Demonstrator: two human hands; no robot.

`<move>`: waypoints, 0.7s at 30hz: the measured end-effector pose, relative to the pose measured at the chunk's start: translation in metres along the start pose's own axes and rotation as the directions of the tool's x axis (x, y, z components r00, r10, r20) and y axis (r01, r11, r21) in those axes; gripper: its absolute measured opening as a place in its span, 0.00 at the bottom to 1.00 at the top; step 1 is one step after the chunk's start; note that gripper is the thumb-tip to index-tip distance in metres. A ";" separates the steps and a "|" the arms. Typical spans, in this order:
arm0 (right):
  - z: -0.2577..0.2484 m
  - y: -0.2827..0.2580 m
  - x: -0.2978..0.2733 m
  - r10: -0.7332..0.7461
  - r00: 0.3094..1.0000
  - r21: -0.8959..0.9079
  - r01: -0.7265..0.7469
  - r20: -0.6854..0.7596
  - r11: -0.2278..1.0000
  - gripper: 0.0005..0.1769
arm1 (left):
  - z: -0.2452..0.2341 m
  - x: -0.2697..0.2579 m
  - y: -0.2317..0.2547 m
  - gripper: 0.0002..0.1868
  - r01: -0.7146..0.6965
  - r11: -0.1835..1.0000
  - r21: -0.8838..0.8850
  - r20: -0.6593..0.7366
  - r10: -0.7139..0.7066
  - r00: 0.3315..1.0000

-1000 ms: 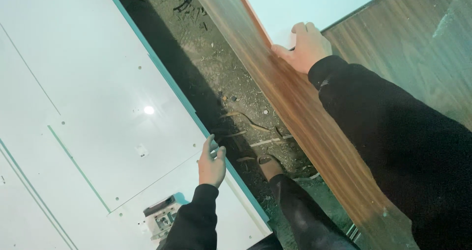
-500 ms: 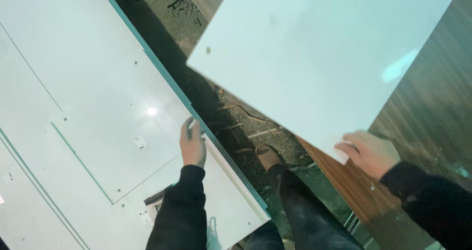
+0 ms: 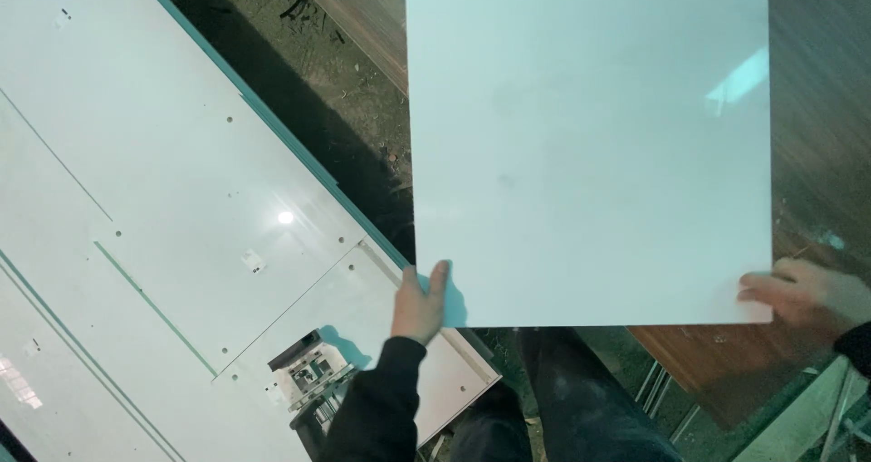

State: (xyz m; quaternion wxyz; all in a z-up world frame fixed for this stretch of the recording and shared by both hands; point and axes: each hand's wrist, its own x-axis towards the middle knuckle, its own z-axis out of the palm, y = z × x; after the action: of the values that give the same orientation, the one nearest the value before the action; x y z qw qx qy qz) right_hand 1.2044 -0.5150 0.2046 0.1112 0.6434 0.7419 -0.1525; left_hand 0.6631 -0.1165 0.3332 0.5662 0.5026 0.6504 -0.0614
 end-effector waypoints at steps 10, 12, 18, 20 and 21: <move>-0.117 0.004 0.105 0.422 0.863 0.078 -0.418 -0.277 0.905 0.21 | 0.143 -0.089 0.000 0.35 0.074 0.997 0.010 0.583 -0.066 0.810; -0.170 -0.096 0.154 0.458 0.876 0.243 -0.417 -0.147 0.876 0.24 | 0.146 -0.085 0.000 0.35 0.022 0.999 0.049 0.716 -0.050 0.696; -0.161 -0.240 0.206 0.313 0.926 0.286 -0.248 -0.212 0.926 0.54 | 0.045 0.018 -0.153 0.27 -0.017 0.998 0.056 0.182 0.006 0.983; -0.148 -0.258 0.204 0.312 0.935 0.216 -0.274 -0.170 0.937 0.64 | -0.014 0.058 -0.278 0.34 0.292 0.915 0.280 -0.300 -0.206 0.932; -0.145 -0.257 0.204 0.313 0.935 0.208 -0.277 -0.169 0.938 0.64 | -0.033 0.053 -0.321 0.34 0.288 0.917 0.276 -0.293 -0.205 0.934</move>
State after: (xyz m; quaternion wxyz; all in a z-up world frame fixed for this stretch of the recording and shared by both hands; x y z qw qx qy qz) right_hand 0.9247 -0.3053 0.2872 -0.0008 0.7672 0.6269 -0.1356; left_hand 0.4163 -0.2211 0.1455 0.3771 0.5032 0.7588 -0.1696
